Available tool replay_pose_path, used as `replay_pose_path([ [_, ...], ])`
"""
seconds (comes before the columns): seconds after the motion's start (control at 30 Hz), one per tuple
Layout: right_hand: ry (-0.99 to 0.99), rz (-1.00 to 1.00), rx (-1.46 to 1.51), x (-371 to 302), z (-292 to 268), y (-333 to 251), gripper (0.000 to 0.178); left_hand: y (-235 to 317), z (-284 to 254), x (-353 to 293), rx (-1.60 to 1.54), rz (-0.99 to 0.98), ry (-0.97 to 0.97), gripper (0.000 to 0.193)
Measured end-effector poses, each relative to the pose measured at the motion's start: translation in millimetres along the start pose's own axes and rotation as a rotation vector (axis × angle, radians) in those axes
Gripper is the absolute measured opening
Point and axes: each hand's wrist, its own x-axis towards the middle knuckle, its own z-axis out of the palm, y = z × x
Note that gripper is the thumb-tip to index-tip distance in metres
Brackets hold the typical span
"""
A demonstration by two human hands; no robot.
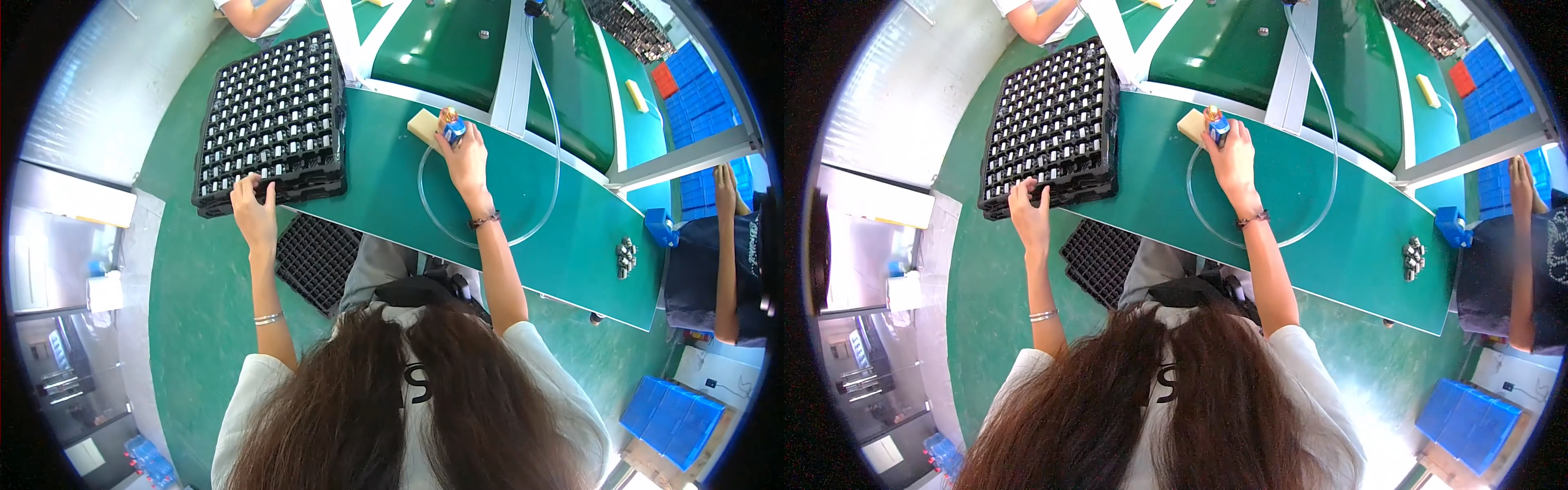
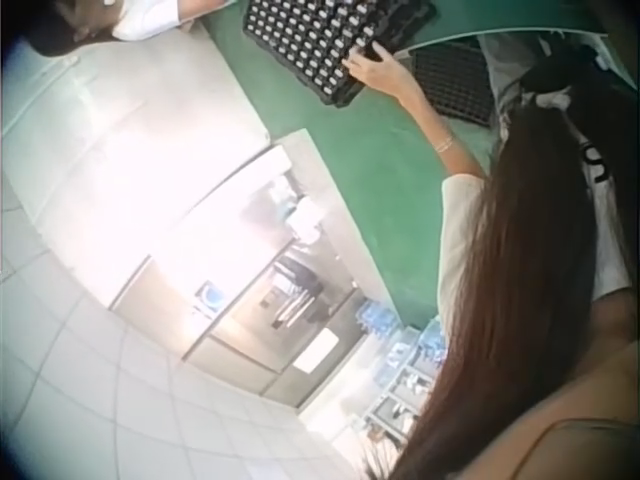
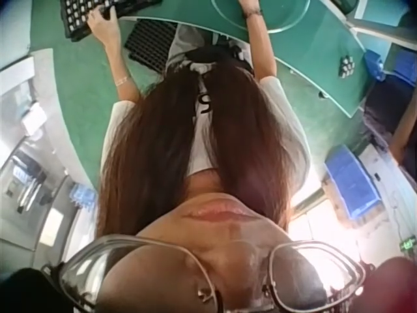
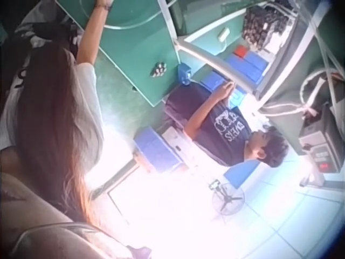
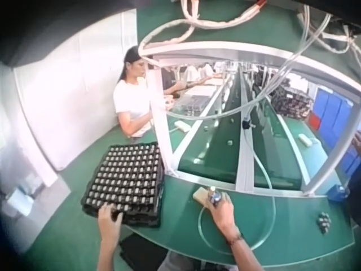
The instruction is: The person assembles small electronic parts by hand at a production line, then places the assembled components into a sorting tray.
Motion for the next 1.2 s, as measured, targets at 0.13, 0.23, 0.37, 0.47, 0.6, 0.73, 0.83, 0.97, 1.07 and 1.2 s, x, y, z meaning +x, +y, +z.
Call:
replay_pose_path([
  [0.13, 0.000, -0.003, 0.012, -2.5, -2.1, -1.8, 0.035, 8.7, 3.8, -7.5, 0.056, 0.062, -0.075, 0.024],
  [0.23, 0.009, 0.004, 0.023, -1.0, 1.2, -3.1, 0.034, 7.5, 12.4, -11.8, 0.032, -0.002, -0.130, 0.022],
  [0.37, 0.019, -0.011, 0.018, 3.2, 8.1, -2.6, 0.035, 10.4, 17.9, -14.0, 0.011, -0.071, -0.149, 0.020],
  [0.47, 0.004, 0.006, 0.031, 5.0, 9.1, -2.4, 0.036, 8.0, 18.1, -14.6, 0.056, -0.060, -0.103, 0.021],
  [0.6, 0.048, -0.047, 0.062, 9.7, 6.8, 0.3, 0.046, 12.9, 16.1, -12.3, 0.258, -0.085, -0.031, 0.024],
  [0.73, 0.024, -0.040, 0.187, 20.7, 10.2, 0.1, 0.043, 19.5, 14.8, -5.8, 0.382, -0.110, -0.099, 0.026],
  [0.83, -0.297, 0.169, 0.080, 42.8, 14.3, 8.2, 0.036, 18.2, 13.3, 0.0, 0.463, -0.189, -0.206, 0.027],
  [0.97, -0.227, 0.225, 0.078, 101.5, 37.2, 47.5, 0.047, 12.6, 4.0, -5.2, 0.214, -0.176, -0.103, 0.024],
  [1.07, -0.113, 0.269, 0.021, 158.5, 50.1, 86.3, 0.045, 9.9, 3.6, -5.2, 0.163, -0.131, 0.023, 0.028],
  [1.2, 0.061, 0.238, -0.170, 219.3, 67.6, 131.2, 0.043, 2.4, -4.9, 2.7, 0.200, -0.185, 0.113, 0.038],
])
